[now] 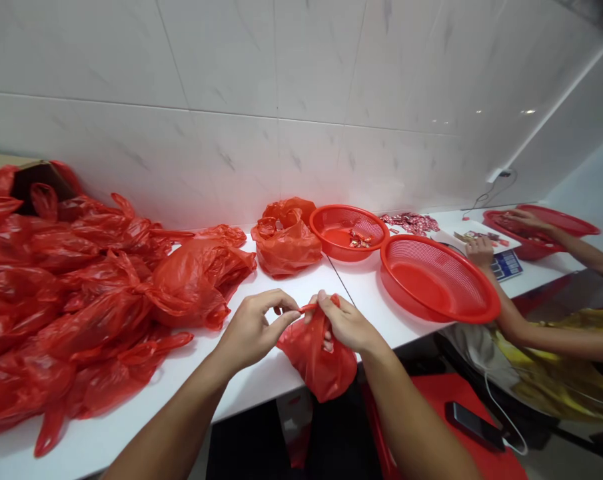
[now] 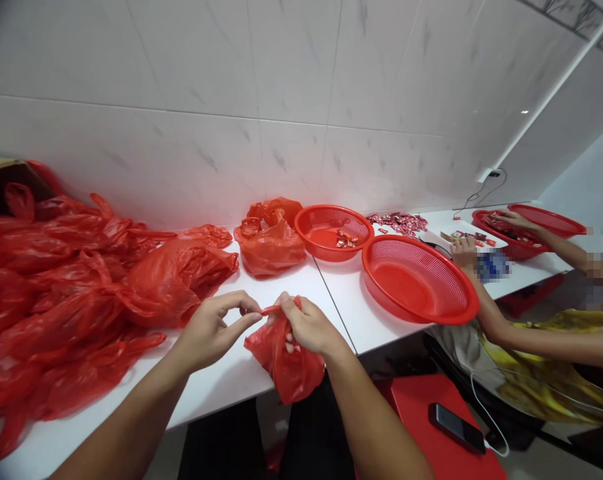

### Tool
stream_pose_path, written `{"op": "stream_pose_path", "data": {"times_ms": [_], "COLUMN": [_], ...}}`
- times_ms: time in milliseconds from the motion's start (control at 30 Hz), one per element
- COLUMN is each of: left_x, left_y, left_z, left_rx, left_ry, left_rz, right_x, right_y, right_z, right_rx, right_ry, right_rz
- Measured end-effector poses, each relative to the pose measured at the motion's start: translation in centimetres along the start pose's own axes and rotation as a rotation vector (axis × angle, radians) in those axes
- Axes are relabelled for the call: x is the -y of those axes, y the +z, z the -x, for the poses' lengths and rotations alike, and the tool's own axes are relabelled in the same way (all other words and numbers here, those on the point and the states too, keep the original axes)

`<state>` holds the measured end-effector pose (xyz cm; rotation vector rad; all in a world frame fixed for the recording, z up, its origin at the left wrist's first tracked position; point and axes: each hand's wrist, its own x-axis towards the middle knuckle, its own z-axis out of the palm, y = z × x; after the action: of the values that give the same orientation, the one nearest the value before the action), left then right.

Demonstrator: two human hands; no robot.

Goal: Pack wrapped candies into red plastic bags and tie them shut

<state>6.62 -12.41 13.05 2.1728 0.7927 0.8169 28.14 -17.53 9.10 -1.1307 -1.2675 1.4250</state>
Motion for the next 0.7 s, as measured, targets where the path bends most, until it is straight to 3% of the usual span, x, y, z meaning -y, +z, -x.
{"op": "stream_pose_path", "data": {"times_ms": [133,233,333,433,533,700], "left_x": [0.9,1.7,2.6,3.2,3.5,4.2], "left_y": [1.6,3.5,4.9,5.0,4.3,3.9], "left_z": [1.5,1.6,1.1,0.7,0.5,1.0], "left_rx": [0.036,0.014,0.122,0.189,0.217,0.257], "left_ry": [0.087,0.097,0.033,-0.048,-0.124,-0.236], "left_rz": [0.167,0.293,0.407,0.398,0.483,0.833], "right_x": [-0.5,-0.5,-0.1,0.1,-0.7,-3.8], "right_y": [-0.4,-0.4,-0.3,-0.3,-0.4,0.2], "right_z": [-0.2,-0.2,0.1,0.6,0.7,-0.1], "right_rx": [-0.078,0.035,0.174,0.213,0.075,-0.145], "right_ry": [0.015,-0.014,-0.027,-0.134,-0.339,-0.728], "right_rz": [-0.167,-0.128,-0.013,0.150,0.393,0.733]}}
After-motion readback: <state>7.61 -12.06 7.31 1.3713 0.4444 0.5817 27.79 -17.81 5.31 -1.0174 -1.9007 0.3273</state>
